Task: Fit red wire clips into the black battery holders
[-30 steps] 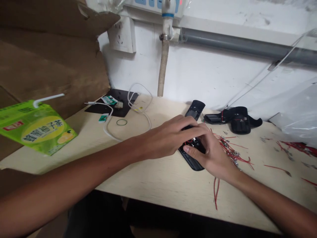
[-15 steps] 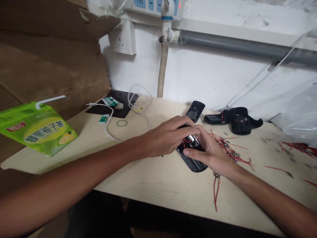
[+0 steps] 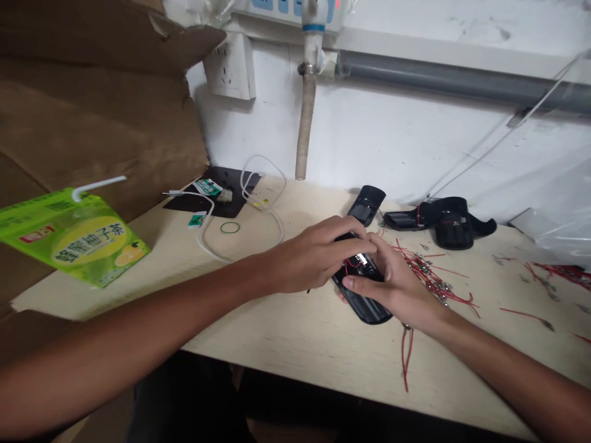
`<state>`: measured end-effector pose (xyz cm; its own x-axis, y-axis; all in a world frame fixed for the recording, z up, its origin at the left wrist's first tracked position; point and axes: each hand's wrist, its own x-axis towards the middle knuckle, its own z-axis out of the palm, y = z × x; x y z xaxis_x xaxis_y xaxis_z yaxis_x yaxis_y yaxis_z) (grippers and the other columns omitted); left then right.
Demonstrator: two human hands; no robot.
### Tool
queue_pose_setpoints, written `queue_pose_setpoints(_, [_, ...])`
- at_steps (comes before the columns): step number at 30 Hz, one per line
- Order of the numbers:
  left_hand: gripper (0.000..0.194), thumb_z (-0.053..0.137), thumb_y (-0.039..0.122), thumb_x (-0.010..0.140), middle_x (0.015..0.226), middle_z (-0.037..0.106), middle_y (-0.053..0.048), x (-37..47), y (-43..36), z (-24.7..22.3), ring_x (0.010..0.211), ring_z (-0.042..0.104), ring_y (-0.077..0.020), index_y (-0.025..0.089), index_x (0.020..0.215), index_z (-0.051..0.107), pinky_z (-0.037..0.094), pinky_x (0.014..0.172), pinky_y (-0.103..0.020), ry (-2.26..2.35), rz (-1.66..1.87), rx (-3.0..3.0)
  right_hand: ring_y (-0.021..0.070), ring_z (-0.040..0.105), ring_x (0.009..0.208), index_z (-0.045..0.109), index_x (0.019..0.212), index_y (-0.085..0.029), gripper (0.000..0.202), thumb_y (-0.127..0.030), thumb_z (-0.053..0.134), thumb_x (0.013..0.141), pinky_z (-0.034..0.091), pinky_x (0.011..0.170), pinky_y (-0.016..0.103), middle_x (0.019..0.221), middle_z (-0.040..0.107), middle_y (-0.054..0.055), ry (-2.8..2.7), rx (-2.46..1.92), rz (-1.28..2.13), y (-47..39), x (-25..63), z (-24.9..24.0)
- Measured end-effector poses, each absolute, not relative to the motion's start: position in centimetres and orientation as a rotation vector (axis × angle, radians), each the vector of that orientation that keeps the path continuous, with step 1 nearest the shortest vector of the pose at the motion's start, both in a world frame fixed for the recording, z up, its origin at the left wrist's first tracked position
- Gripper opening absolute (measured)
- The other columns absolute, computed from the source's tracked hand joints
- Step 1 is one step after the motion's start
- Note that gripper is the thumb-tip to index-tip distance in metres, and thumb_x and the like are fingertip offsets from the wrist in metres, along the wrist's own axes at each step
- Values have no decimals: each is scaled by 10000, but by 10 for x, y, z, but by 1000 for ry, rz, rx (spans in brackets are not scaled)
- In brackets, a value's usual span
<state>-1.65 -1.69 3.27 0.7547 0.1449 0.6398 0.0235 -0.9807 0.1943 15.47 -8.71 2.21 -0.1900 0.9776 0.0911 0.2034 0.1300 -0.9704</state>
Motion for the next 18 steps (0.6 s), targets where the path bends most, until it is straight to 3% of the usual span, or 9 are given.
queue_pose_setpoints(5, [321, 371, 9, 875, 1103, 572, -108, -17, -18, 34, 1017, 544, -143, 157, 1069, 579, 506, 885, -297, 146, 1030, 2771, 198, 606, 793, 472, 1020, -213, 378, -190, 685, 709, 531, 666, 373, 902, 584, 23, -1505, -1191, 1196, -87, 152, 24])
queue_pose_setpoints(10, [327, 385, -8, 853, 1101, 566, -105, -17, -17, 33, 1036, 544, -147, 161, 1055, 580, 507, 894, -305, 127, 1038, 2772, 220, 584, 951, 488, 1001, -217, 354, -148, 667, 704, 499, 781, 376, 923, 582, 6, -1559, -1178, 1085, -87, 152, 26])
queue_pose_setpoints(18, [312, 401, 2, 852, 1110, 565, -108, -16, -18, 35, 1053, 543, -153, 164, 1044, 586, 507, 905, -312, 131, 1030, 2787, 210, 577, 941, 457, 995, -221, 363, -147, 654, 699, 479, 774, 352, 920, 584, -2, -1599, -1175, 1019, -88, 153, 27])
